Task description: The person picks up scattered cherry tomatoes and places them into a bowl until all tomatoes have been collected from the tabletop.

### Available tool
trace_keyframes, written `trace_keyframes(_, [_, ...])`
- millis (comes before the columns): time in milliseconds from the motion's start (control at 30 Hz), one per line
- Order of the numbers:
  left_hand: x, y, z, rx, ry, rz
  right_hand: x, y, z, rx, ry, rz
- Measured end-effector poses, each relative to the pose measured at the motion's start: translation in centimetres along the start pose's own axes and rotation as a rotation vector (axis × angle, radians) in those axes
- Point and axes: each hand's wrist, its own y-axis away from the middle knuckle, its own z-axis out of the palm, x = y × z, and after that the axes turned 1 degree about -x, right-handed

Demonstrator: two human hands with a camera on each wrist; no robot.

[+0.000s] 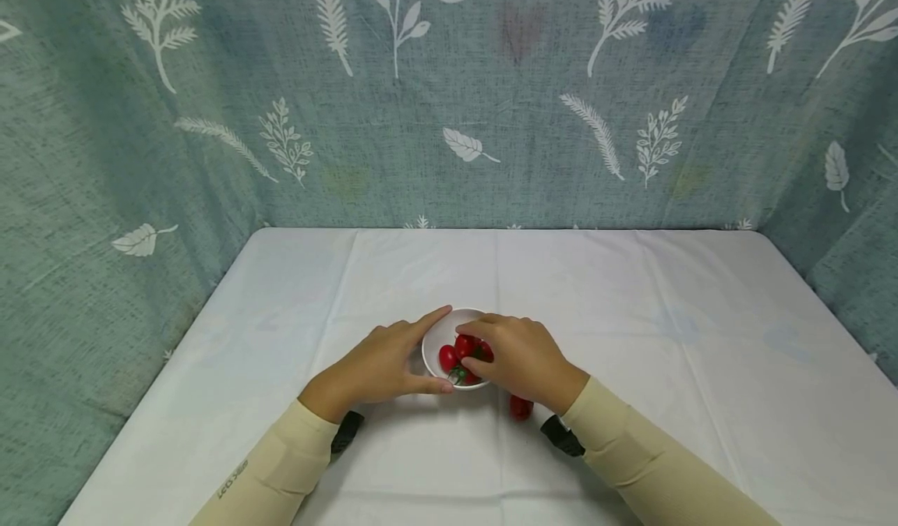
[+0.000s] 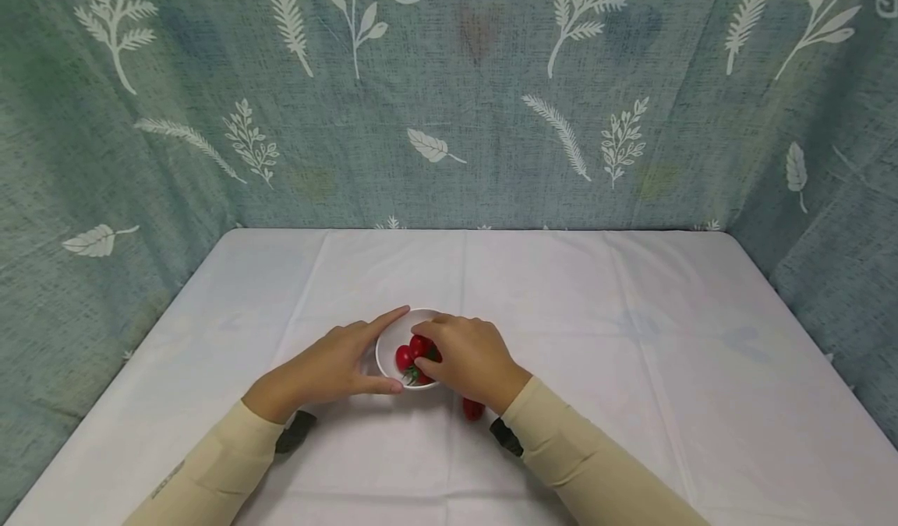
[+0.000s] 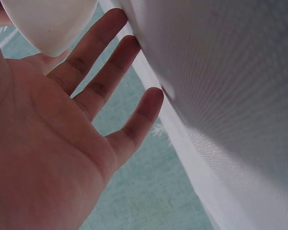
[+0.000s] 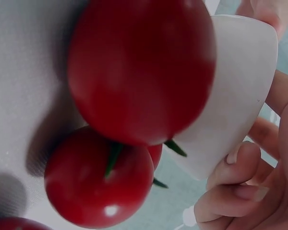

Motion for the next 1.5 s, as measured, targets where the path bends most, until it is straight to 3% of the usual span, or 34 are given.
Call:
trace_keyframes(500, [0.1, 0.1, -0.1, -0.003, 0.004, -0.002, -0.2, -0.2, 0.1, -0.028, 0.037, 0.006])
trace_keyframes(767, [0.1, 0.0, 0.1, 0.005, -0.001, 0.006, 0.1, 0.2, -0.1, -0.018, -0.003, 0.025])
trace_keyframes(1133, [0.1, 0.0, 0.1, 0.025, -0.016, 0.012, 0.9, 2.1, -1.4, 0.061, -0.024, 0.014])
trace_keyframes(1500, [0.0, 0.0, 0.2, 0.027, -0.021, 0.009, 1.9, 3.9, -2.0, 0.089, 0.005, 0.042])
